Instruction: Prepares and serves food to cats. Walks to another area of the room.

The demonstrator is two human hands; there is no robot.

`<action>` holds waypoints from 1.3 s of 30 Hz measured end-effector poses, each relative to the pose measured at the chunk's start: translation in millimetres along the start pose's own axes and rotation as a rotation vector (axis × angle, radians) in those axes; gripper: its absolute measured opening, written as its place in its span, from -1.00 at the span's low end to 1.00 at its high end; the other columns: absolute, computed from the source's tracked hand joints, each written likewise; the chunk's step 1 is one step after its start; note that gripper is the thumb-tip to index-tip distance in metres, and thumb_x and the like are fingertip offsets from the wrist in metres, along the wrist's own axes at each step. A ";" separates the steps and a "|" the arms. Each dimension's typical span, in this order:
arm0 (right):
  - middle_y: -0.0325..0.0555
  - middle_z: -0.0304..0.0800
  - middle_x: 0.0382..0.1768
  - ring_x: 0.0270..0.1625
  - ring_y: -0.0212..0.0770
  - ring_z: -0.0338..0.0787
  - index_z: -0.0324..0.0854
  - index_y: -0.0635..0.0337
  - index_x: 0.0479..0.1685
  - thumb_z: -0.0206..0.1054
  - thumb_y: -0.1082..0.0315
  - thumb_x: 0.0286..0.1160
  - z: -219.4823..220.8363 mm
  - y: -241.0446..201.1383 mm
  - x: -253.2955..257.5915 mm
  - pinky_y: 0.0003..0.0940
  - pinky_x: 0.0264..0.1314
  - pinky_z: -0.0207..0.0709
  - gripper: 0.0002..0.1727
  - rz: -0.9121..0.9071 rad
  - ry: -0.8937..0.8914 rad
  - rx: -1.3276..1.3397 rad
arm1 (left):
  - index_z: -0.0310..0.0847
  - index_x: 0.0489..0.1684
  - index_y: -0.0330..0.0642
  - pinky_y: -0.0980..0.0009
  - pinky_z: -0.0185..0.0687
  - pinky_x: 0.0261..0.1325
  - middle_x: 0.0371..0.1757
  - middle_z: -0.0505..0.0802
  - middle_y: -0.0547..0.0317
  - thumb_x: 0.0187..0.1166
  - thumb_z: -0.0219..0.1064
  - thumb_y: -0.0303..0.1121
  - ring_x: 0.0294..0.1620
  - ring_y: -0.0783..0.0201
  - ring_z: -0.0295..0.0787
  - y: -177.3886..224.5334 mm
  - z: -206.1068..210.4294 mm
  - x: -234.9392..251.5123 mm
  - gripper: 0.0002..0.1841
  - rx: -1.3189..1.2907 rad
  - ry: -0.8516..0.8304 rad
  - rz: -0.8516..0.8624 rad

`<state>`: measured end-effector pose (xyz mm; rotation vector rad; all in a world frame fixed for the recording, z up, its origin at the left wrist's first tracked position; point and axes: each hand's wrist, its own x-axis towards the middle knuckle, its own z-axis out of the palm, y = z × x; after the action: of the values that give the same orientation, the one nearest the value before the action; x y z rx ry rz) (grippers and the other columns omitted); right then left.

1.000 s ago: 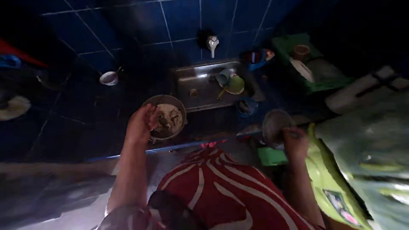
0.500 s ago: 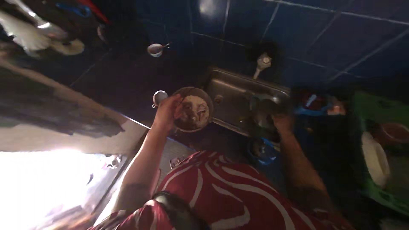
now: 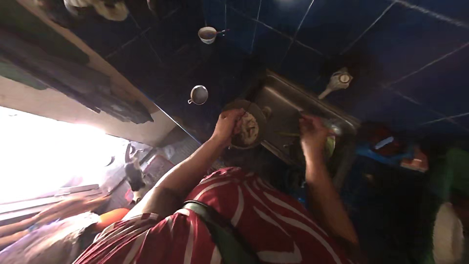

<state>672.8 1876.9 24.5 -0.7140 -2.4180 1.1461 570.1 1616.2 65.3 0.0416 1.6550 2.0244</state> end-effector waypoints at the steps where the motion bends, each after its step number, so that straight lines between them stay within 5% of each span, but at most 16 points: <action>1: 0.21 0.77 0.26 0.25 0.04 0.81 0.67 0.31 0.34 0.32 0.37 0.68 13.7 -26.5 -5.6 0.03 0.40 0.66 -0.66 -0.074 -0.142 0.014 | 0.69 -0.17 -0.09 0.62 0.27 -0.69 -0.68 0.49 0.42 0.81 0.07 -0.15 -0.77 0.54 0.28 -5.5 4.6 -0.6 -0.69 0.000 0.016 -0.007; 4: 0.13 0.80 0.25 0.27 0.07 0.81 0.65 0.14 0.46 0.41 0.30 0.60 61.6 -65.6 -10.1 0.16 0.40 0.64 -0.56 -0.142 -0.605 -0.113 | 0.66 -0.22 -0.02 0.57 0.31 -0.65 -0.65 0.52 0.37 0.77 0.15 -0.09 -0.74 0.49 0.31 -20.4 13.7 -3.0 -0.72 0.007 0.031 -0.019; 8: 0.26 0.76 0.26 0.36 0.23 0.71 0.71 0.30 0.24 0.49 0.25 0.51 96.3 -62.3 -12.0 0.27 0.49 0.49 -0.59 -0.241 -0.789 -0.300 | 0.68 -0.24 -0.08 0.60 0.26 -0.67 -0.65 0.55 0.36 0.79 0.14 -0.20 -0.75 0.51 0.31 -30.5 19.7 -1.7 -0.74 -0.039 -0.018 0.023; 13: 0.31 0.67 0.40 0.47 0.31 0.63 0.59 0.31 0.45 0.29 0.28 0.67 106.9 -64.8 -28.9 0.32 0.51 0.44 -0.56 -0.146 -0.854 -0.553 | 0.67 -0.28 -0.07 0.60 0.19 -0.68 -0.67 0.52 0.37 0.77 0.16 -0.21 -0.76 0.52 0.24 -38.6 17.5 -1.3 -0.75 0.007 0.031 -0.023; 19: 0.37 0.65 0.40 0.49 0.34 0.61 0.58 0.38 0.44 0.24 0.28 0.72 134.4 -42.9 -23.2 0.27 0.56 0.42 -0.55 -0.135 -0.843 -0.637 | 0.70 -0.23 -0.15 0.41 0.49 -0.39 -0.44 0.69 0.26 0.76 0.22 -0.21 -0.50 0.41 0.50 -55.4 17.5 0.1 -0.75 0.133 0.106 0.017; 22: 0.41 0.53 0.51 0.58 0.37 0.51 0.49 0.39 0.55 0.24 0.28 0.73 138.8 -44.5 -17.2 0.28 0.60 0.37 -0.50 -0.104 -0.961 -0.720 | 0.69 -0.28 -0.11 0.40 0.45 -0.44 -0.48 0.65 0.25 0.76 0.21 -0.13 -0.55 0.40 0.46 -58.3 18.7 -2.5 -0.70 0.199 0.132 0.056; 26: 0.34 0.59 0.49 0.59 0.32 0.51 0.52 0.26 0.57 0.46 0.20 0.54 128.5 -46.0 -15.4 0.28 0.65 0.30 -0.38 -0.101 -1.060 -0.571 | 0.74 -0.24 -0.17 0.40 0.42 -0.45 -0.47 0.67 0.22 0.75 0.23 -0.14 -0.55 0.39 0.46 -64.5 15.3 5.4 -0.69 0.198 0.173 0.083; 29: 0.31 0.65 0.40 0.49 0.31 0.60 0.59 0.25 0.47 0.52 0.07 0.42 123.1 -54.7 -23.2 0.34 0.52 0.40 -0.34 -0.169 -1.095 -0.544 | 0.75 -0.19 -0.28 0.42 0.59 -0.25 -0.31 0.82 0.18 0.76 0.21 -0.26 -0.38 0.42 0.64 -61.8 13.6 12.5 -0.72 0.115 0.203 0.058; 32: 0.34 0.49 0.57 0.61 0.36 0.47 0.48 0.21 0.61 0.53 0.10 0.44 126.3 -47.0 -27.2 0.37 0.59 0.33 -0.27 -0.166 -1.141 -0.570 | 0.73 -0.08 -0.28 0.34 0.62 -0.19 -0.23 0.82 0.14 0.78 0.16 -0.18 -0.31 0.38 0.66 -60.2 13.4 7.6 -0.67 0.132 0.188 0.013; 35: 0.32 0.50 0.56 0.61 0.30 0.49 0.47 0.22 0.62 0.56 0.16 0.42 129.4 -32.6 -26.4 0.28 0.61 0.36 -0.26 -0.157 -1.103 -0.533 | 0.72 -0.20 -0.17 0.48 0.43 -0.43 -0.42 0.74 0.28 0.77 0.18 -0.17 -0.54 0.47 0.47 -60.3 14.7 3.2 -0.70 0.084 0.175 -0.017; 39: 0.34 0.71 0.34 0.44 0.28 0.68 0.59 0.32 0.45 0.44 0.30 0.57 126.6 -28.4 -21.6 0.26 0.53 0.47 -0.50 -0.100 -0.904 -0.387 | 0.67 -0.26 -0.10 0.54 0.29 -0.60 -0.59 0.59 0.32 0.78 0.18 -0.16 -0.69 0.48 0.33 -59.7 14.3 -3.5 -0.72 0.070 0.091 -0.046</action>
<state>615.8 1772.4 -31.5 -0.1477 -3.4403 1.1163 600.1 1634.7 15.0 -0.0641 1.7667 1.9598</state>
